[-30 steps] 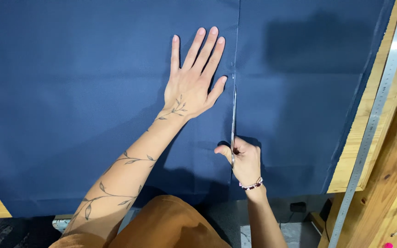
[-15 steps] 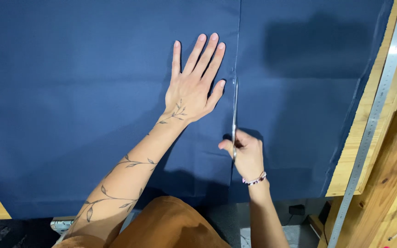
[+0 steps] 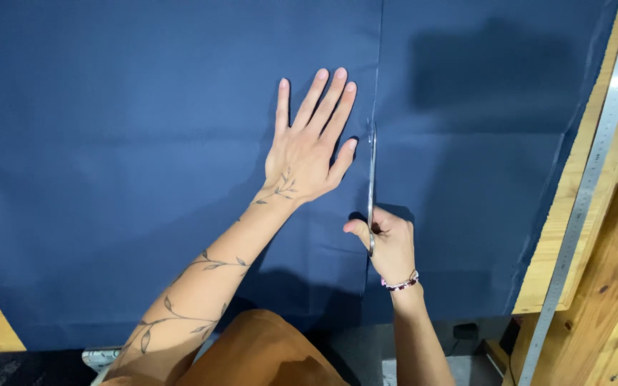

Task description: The person aligns a long metal ruler on a large piece of blue fabric laid out on a wooden table. They use pins to secure the fabric along the ruler's edge. Then, using a pair of scissors, they cut the fabric along the straight line marked by the ruler.

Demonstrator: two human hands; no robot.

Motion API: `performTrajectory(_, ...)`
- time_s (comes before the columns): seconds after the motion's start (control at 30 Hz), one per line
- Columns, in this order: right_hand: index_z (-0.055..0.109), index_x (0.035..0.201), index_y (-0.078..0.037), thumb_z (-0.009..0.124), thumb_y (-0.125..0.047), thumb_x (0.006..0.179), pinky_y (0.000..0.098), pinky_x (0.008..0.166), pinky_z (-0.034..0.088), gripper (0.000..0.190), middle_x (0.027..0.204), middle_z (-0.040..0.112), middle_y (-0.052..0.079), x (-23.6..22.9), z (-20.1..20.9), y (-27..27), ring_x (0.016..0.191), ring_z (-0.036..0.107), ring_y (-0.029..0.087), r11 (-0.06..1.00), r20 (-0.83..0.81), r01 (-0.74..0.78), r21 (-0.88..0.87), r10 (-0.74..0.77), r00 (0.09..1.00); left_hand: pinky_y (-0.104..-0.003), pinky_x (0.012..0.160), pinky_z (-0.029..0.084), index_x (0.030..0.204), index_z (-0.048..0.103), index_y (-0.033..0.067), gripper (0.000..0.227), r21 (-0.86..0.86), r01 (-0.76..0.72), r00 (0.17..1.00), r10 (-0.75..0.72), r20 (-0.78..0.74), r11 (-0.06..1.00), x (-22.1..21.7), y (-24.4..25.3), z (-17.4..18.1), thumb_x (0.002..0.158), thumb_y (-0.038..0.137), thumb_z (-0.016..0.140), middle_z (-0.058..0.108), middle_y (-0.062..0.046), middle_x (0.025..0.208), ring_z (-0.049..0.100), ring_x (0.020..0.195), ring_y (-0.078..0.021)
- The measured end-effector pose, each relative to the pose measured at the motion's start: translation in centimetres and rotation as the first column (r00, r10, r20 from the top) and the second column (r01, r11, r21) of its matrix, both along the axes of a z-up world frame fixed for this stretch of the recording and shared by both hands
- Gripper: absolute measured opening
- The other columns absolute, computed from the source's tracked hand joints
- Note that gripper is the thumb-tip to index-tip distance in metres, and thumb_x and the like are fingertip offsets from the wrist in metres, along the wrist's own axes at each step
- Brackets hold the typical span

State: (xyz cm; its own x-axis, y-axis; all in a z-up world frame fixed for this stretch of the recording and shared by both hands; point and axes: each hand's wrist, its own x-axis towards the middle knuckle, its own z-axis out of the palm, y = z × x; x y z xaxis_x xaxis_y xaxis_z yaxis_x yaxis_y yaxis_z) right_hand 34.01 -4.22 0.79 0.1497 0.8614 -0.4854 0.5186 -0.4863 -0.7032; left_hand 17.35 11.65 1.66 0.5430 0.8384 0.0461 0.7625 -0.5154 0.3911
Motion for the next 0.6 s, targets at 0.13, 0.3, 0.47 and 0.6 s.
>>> performTrajectory(0.13, 0.051, 0.056, -0.012, 0.077, -0.056, 0.078, 0.0287, 0.049, 0.031, 0.056, 0.045, 0.039, -0.001, -0.4, 0.1, 0.8, 0.050, 0.034, 0.011, 0.996, -0.047, 0.085, -0.010, -0.086, 0.995, -0.065, 0.128, 0.007, 0.162, 0.036, 0.0093, 0.062, 0.021, -0.024, 0.995, 0.021, 0.095, 1.000, 0.2, 0.0, -1.4, 0.108, 0.039, 0.040, 0.031, -0.009, 0.169, 0.025, 0.159, -0.0286)
performTrajectory(0.3, 0.051, 0.049, -0.011, 0.088, -0.045, 0.078, 0.0266, 0.046, 0.034, 0.058, 0.035, 0.041, 0.004, -0.3, 0.1, 0.4, 0.042, 0.038, 0.012, 0.989, -0.098, 0.146, -0.016, -0.146, 0.984, -0.064, 0.128, -0.001, 0.163, 0.035, 0.0110, 0.062, 0.003, -0.032, 0.986, 0.031, 0.166, 0.999, 0.2, -0.3, -1.7, 0.108, 0.037, 0.043, 0.027, -0.009, 0.171, 0.021, 0.160, -0.0277)
performTrajectory(0.47, 0.058, 0.057, -0.011, 0.088, -0.051, 0.074, 0.0309, 0.054, 0.042, 0.053, 0.042, 0.052, 0.007, 0.2, 0.3, 1.1, 0.051, 0.050, 0.014, 0.991, -0.097, 0.115, -0.063, -0.121, 0.988, -0.065, 0.127, 0.002, 0.164, 0.034, 0.0111, 0.063, -0.013, -0.023, 0.987, 0.025, 0.158, 1.000, 0.1, -0.3, -1.6, 0.107, 0.035, 0.045, 0.028, -0.010, 0.171, 0.022, 0.159, -0.0291)
performTrajectory(0.6, 0.058, 0.055, -0.013, 0.089, -0.050, 0.075, 0.0272, 0.049, 0.037, 0.052, 0.039, 0.046, 0.002, 0.7, -0.7, 2.2, 0.045, 0.041, 0.013, 0.986, -0.151, 0.143, -0.088, -0.156, 0.976, -0.065, 0.127, 0.002, 0.163, 0.034, 0.0109, 0.063, -0.029, -0.011, 0.985, 0.015, 0.172, 1.000, 0.1, 0.0, -1.2, 0.106, 0.035, 0.044, 0.028, -0.010, 0.171, 0.022, 0.159, -0.0290)
